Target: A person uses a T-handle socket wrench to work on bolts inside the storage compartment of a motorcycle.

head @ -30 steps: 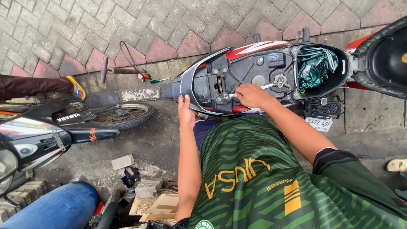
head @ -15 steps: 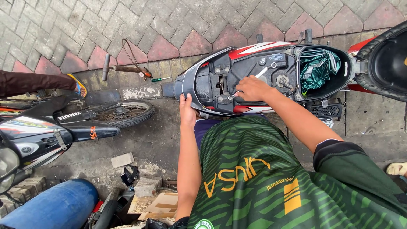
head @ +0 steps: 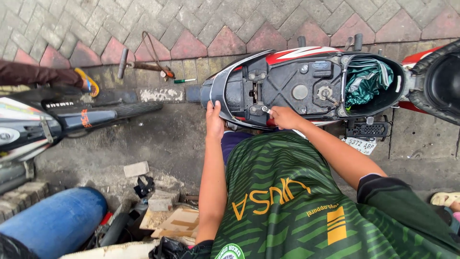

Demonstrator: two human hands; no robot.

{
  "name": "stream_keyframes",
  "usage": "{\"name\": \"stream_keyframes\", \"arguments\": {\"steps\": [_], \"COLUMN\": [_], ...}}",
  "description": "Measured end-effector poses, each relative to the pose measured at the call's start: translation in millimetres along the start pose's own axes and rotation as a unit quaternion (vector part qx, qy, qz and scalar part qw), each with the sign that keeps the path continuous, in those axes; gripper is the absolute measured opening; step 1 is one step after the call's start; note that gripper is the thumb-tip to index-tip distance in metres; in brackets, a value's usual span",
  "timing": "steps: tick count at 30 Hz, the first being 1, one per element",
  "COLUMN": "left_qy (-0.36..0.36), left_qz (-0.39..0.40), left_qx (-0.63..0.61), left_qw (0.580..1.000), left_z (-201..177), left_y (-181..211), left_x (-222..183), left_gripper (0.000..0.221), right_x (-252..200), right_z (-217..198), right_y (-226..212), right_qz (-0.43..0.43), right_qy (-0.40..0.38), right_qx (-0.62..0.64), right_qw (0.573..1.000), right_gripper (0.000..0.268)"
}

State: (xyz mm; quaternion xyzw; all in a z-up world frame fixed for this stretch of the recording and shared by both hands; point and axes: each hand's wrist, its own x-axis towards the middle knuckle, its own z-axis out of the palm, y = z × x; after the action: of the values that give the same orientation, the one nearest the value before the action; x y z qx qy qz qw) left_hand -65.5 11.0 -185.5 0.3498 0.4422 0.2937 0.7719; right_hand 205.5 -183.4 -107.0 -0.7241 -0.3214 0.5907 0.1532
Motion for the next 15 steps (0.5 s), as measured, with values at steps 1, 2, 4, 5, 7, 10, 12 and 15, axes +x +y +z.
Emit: {"name": "stream_keyframes", "arguments": {"steps": [1, 2, 4, 5, 7, 10, 12, 15], "left_qy": [0.009, 0.007, 0.006, 0.003, 0.003, 0.010, 0.013, 0.005], "left_qz": [0.002, 0.004, 0.010, 0.003, -0.003, 0.002, 0.008, 0.006], "left_qx": [-0.001, -0.003, -0.006, 0.002, 0.009, 0.003, 0.005, 0.018], "left_qw": [1.000, 1.000, 1.000, 1.000, 1.000, 1.000, 1.000, 1.000], "left_z": [16, 32, 34, 19, 7, 13, 13, 19], "left_y": [18, 36, 37, 19, 5, 12, 12, 22], "left_x": [-9, -17, -13, -5, 1, -2, -2, -5], "left_gripper": [0.034, 0.032, 0.030, 0.035, 0.041, 0.033, 0.022, 0.016], "right_x": [-10, -21, -40, -50, -59, -65, -81, -70], "right_z": [0, -1, -7, -11, -18, -29, -42, -43], "right_y": [-4, -7, -18, -23, -26, -34, -60, -56], "right_qz": [-0.002, -0.011, -0.024, -0.044, -0.067, -0.096, -0.084, -0.104], "right_qy": [-0.008, 0.008, 0.022, 0.047, 0.070, 0.106, 0.128, 0.145], "right_qx": [-0.004, -0.023, -0.043, -0.052, -0.062, -0.088, -0.058, -0.055], "right_qw": [1.000, 1.000, 0.999, 0.997, 0.993, 0.986, 0.987, 0.982], "right_gripper": [0.032, 0.034, 0.037, 0.037, 0.037, 0.037, 0.038, 0.037]}}
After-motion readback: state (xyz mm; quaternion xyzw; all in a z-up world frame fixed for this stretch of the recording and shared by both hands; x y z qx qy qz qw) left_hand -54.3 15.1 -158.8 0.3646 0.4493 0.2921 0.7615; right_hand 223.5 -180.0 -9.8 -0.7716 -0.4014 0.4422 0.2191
